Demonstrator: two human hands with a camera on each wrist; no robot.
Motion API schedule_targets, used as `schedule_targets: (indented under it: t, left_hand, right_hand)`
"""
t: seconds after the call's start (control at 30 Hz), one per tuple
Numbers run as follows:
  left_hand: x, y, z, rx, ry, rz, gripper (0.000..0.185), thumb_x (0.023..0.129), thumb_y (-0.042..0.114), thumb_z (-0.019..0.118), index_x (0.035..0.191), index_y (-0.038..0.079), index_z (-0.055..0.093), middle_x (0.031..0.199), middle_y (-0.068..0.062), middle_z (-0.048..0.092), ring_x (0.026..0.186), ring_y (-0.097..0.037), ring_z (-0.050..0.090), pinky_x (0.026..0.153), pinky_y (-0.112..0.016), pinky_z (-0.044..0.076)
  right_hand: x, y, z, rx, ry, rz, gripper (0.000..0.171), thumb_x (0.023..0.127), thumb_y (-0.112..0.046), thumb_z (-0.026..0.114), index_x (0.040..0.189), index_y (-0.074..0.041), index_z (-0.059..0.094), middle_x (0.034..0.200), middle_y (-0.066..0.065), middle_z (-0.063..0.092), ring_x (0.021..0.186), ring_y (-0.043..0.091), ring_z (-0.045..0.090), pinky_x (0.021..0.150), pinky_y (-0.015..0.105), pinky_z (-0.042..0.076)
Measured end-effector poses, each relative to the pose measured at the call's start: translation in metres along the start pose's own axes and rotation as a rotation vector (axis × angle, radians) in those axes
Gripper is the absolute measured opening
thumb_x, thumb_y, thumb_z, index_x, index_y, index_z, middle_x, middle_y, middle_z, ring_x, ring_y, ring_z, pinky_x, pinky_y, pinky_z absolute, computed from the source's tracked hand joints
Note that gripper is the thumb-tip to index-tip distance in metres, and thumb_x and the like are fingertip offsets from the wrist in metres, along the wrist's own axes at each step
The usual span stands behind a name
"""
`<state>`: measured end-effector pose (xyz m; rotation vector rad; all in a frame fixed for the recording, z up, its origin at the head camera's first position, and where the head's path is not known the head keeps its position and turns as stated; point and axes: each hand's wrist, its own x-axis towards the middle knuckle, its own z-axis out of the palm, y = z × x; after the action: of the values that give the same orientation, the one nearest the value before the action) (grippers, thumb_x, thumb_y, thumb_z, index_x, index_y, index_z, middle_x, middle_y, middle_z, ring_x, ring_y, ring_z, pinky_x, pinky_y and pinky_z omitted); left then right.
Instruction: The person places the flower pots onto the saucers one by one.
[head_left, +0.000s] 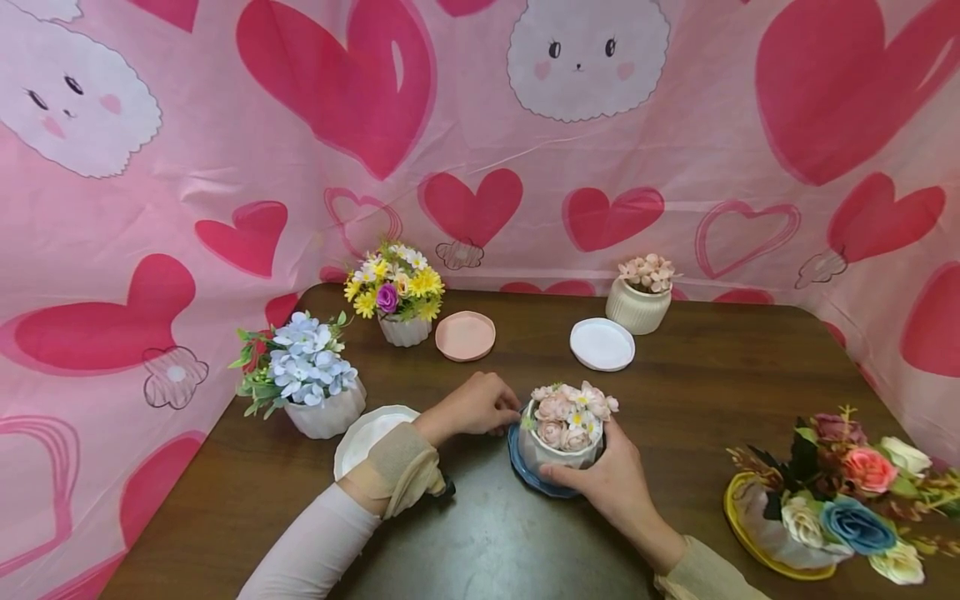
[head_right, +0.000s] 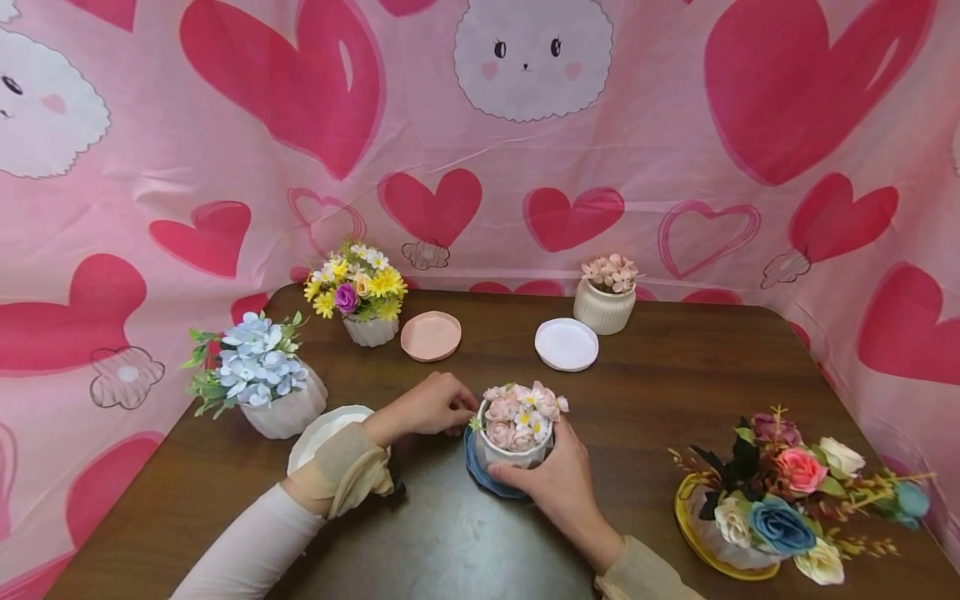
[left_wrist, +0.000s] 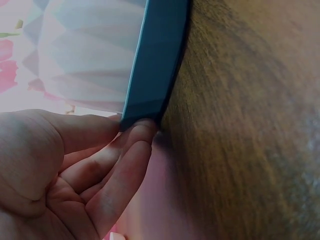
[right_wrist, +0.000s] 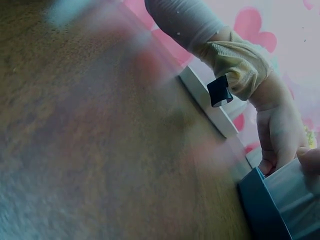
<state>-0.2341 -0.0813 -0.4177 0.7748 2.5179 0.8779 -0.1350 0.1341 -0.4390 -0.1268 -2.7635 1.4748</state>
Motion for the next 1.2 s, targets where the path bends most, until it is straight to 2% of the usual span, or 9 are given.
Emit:
schedule_targets:
  t: [0.43,0.7,0.8,0.83,0.87,0.97,1.03,1.1,1.2]
  left_hand:
    - [0.0,0.001,0.001,-0.006,-0.003,-0.005,0.012,0.092,0.012,0.069,0.098,0.005,0.076,0.072,-0.004,0.075,0.054,-0.005,0.064,0.052,-0.021,0.054]
    - [-0.001,0.001,0.001,0.001,-0.008,-0.003,0.012,0.092,0.012,0.068,0.099,0.005,0.076,0.071,-0.003,0.074,0.053,-0.005,0.064,0.052,-0.021,0.053]
    - [-0.001,0.001,0.001,0.002,-0.01,-0.006,0.013,0.093,0.012,0.068,0.099,0.005,0.076,0.07,-0.003,0.074,0.053,-0.005,0.064,0.052,-0.021,0.053]
    - [-0.001,0.001,0.001,0.002,-0.011,-0.007,0.013,0.093,0.012,0.068,0.099,0.005,0.076,0.07,-0.003,0.074,0.053,-0.005,0.063,0.052,-0.021,0.053]
    - [-0.001,0.001,0.001,0.002,-0.012,-0.008,0.013,0.093,0.012,0.068,0.099,0.005,0.076,0.07,-0.003,0.074,0.053,-0.005,0.063,0.052,-0.021,0.053]
    - [-0.001,0.0,0.001,0.005,-0.012,-0.007,0.013,0.093,0.012,0.068,0.099,0.005,0.076,0.07,-0.003,0.073,0.053,-0.005,0.063,0.052,-0.021,0.053]
    - [-0.001,0.0,0.001,0.005,-0.011,-0.005,0.012,0.093,0.012,0.068,0.098,0.005,0.076,0.07,-0.003,0.073,0.053,-0.005,0.063,0.052,-0.021,0.053]
    - [-0.001,0.0,0.001,0.004,-0.009,-0.003,0.012,0.093,0.012,0.068,0.098,0.005,0.076,0.07,-0.003,0.073,0.053,-0.005,0.063,0.051,-0.021,0.053]
    - [-0.001,0.0,0.001,-0.001,-0.009,-0.005,0.012,0.093,0.012,0.068,0.099,0.005,0.076,0.07,-0.003,0.074,0.053,-0.005,0.064,0.052,-0.021,0.054]
  right_hand:
    - [-0.003,0.002,0.0,-0.019,0.027,-0.115,0.118,0.055,-0.039,0.096,0.151,-0.011,0.034,0.144,0.014,0.052,0.131,0.031,0.051,0.109,0.049,0.041]
    - [-0.01,0.009,-0.014,-0.036,-0.038,-0.084,0.115,0.058,-0.043,0.094,0.148,-0.003,0.035,0.151,0.022,0.044,0.139,0.039,0.044,0.113,0.057,0.037]
    - [-0.015,0.014,-0.02,-0.018,-0.055,-0.092,0.116,0.062,-0.04,0.093,0.151,-0.003,0.03,0.154,0.023,0.04,0.142,0.039,0.041,0.114,0.05,0.037]
    - [-0.018,0.016,-0.022,-0.015,-0.057,-0.096,0.114,0.063,-0.04,0.093,0.152,-0.004,0.03,0.154,0.021,0.04,0.142,0.038,0.042,0.113,0.043,0.039]
    - [-0.02,0.019,-0.024,-0.01,-0.057,-0.103,0.113,0.064,-0.039,0.093,0.151,-0.005,0.031,0.154,0.02,0.042,0.141,0.037,0.043,0.112,0.036,0.041]
    - [-0.026,0.023,-0.03,-0.027,-0.062,-0.124,0.104,0.067,-0.04,0.091,0.149,-0.008,0.036,0.151,0.016,0.046,0.14,0.034,0.046,0.11,0.029,0.042]
    - [-0.03,0.025,-0.034,-0.063,-0.065,-0.123,0.099,0.068,-0.043,0.089,0.147,-0.009,0.04,0.149,0.016,0.049,0.138,0.033,0.049,0.108,0.032,0.045]
    - [-0.033,0.025,-0.038,-0.099,-0.07,-0.126,0.095,0.069,-0.044,0.088,0.145,-0.008,0.044,0.147,0.017,0.051,0.135,0.034,0.051,0.107,0.045,0.045]
    - [-0.037,0.027,-0.042,-0.151,-0.065,-0.142,0.086,0.071,-0.044,0.086,0.14,-0.008,0.05,0.143,0.016,0.056,0.131,0.033,0.056,0.103,0.05,0.047]
